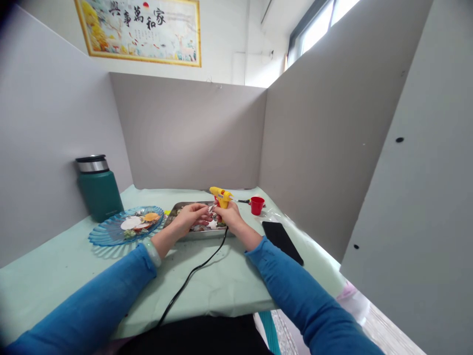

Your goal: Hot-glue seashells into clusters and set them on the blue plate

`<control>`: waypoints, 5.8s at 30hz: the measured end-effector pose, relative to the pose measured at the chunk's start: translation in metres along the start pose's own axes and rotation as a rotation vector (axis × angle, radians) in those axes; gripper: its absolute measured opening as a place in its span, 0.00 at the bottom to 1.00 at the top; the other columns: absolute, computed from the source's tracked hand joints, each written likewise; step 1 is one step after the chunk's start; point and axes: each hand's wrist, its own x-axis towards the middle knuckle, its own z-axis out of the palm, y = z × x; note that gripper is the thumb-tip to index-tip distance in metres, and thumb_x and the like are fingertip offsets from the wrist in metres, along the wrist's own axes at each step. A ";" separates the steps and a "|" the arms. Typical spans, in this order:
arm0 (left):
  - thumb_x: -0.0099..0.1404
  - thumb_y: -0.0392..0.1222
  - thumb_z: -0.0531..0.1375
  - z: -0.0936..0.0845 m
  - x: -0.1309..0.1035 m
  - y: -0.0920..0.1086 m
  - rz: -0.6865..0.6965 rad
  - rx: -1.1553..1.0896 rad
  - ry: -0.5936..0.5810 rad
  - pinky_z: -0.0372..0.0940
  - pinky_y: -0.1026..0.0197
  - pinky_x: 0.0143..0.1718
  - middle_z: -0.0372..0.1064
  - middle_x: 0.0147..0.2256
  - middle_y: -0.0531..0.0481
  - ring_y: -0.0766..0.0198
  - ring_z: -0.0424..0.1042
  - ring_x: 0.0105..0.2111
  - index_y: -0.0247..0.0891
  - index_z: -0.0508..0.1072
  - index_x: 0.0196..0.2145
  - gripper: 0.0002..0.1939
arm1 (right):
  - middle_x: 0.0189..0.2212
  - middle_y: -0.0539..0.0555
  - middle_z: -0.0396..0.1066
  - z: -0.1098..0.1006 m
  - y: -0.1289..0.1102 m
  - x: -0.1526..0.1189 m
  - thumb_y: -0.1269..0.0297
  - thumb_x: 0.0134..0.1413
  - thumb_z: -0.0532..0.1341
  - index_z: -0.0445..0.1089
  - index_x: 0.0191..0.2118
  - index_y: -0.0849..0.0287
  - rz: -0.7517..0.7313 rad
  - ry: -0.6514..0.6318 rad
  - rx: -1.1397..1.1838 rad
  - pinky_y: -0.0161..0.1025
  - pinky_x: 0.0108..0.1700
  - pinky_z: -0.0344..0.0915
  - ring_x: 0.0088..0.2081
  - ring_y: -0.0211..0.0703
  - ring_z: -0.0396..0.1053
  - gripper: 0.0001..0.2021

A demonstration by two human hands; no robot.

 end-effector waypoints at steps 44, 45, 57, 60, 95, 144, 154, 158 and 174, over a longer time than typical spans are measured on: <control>0.52 0.39 0.71 -0.002 0.002 -0.001 0.019 0.065 0.086 0.68 0.64 0.25 0.75 0.32 0.46 0.67 0.72 0.24 0.31 0.76 0.35 0.13 | 0.19 0.45 0.65 0.001 0.001 0.000 0.66 0.40 0.65 0.67 0.35 0.59 -0.015 0.030 -0.001 0.32 0.20 0.58 0.17 0.33 0.60 0.13; 0.52 0.39 0.71 -0.002 0.002 -0.001 0.014 0.059 0.081 0.68 0.64 0.25 0.75 0.33 0.45 0.67 0.72 0.24 0.32 0.76 0.35 0.13 | 0.19 0.45 0.65 0.001 0.001 0.000 0.66 0.41 0.65 0.67 0.35 0.59 -0.016 0.032 -0.004 0.32 0.20 0.58 0.17 0.33 0.60 0.12; 0.54 0.44 0.71 -0.003 0.005 -0.004 -0.036 0.011 0.058 0.67 0.66 0.24 0.74 0.28 0.47 0.66 0.73 0.24 0.32 0.76 0.32 0.13 | 0.19 0.45 0.65 0.001 0.002 0.001 0.64 0.41 0.65 0.67 0.34 0.59 -0.024 0.091 -0.015 0.31 0.19 0.57 0.18 0.32 0.60 0.11; 0.51 0.40 0.72 -0.004 0.007 -0.005 -0.025 0.000 0.046 0.68 0.65 0.26 0.75 0.31 0.45 0.66 0.73 0.25 0.32 0.77 0.33 0.14 | 0.19 0.45 0.64 0.001 0.003 0.002 0.66 0.40 0.65 0.67 0.34 0.59 -0.024 0.076 -0.015 0.31 0.20 0.58 0.18 0.33 0.61 0.11; 0.53 0.44 0.71 -0.004 0.003 -0.002 -0.059 0.054 0.025 0.67 0.65 0.23 0.74 0.30 0.46 0.66 0.73 0.24 0.32 0.75 0.34 0.14 | 0.19 0.45 0.65 0.001 0.001 0.001 0.67 0.41 0.65 0.67 0.34 0.58 -0.014 0.029 -0.004 0.32 0.20 0.58 0.18 0.33 0.61 0.11; 0.61 0.36 0.65 -0.003 0.002 0.000 -0.058 -0.024 0.036 0.69 0.65 0.24 0.74 0.29 0.47 0.67 0.73 0.21 0.31 0.74 0.34 0.05 | 0.19 0.45 0.64 0.001 0.000 0.001 0.68 0.39 0.65 0.67 0.34 0.59 -0.006 0.037 0.014 0.31 0.20 0.59 0.18 0.33 0.61 0.12; 0.64 0.36 0.61 -0.002 0.003 0.000 -0.085 -0.041 0.021 0.69 0.64 0.24 0.73 0.23 0.48 0.66 0.73 0.20 0.30 0.74 0.43 0.10 | 0.18 0.45 0.64 0.001 0.000 -0.001 0.66 0.41 0.65 0.67 0.35 0.59 -0.002 0.009 -0.045 0.31 0.19 0.56 0.18 0.33 0.60 0.12; 0.64 0.39 0.63 -0.002 0.002 0.000 -0.088 -0.036 0.026 0.69 0.64 0.25 0.72 0.23 0.48 0.66 0.73 0.21 0.31 0.74 0.41 0.10 | 0.19 0.46 0.64 0.001 0.000 -0.001 0.66 0.41 0.65 0.67 0.34 0.59 -0.010 0.005 -0.056 0.32 0.20 0.57 0.18 0.34 0.60 0.11; 0.59 0.36 0.67 -0.003 0.004 -0.001 -0.076 -0.007 0.032 0.69 0.65 0.26 0.73 0.24 0.46 0.66 0.74 0.22 0.30 0.74 0.32 0.06 | 0.18 0.44 0.64 0.001 0.000 0.000 0.64 0.41 0.65 0.67 0.35 0.58 -0.008 0.015 -0.021 0.31 0.20 0.57 0.18 0.33 0.60 0.12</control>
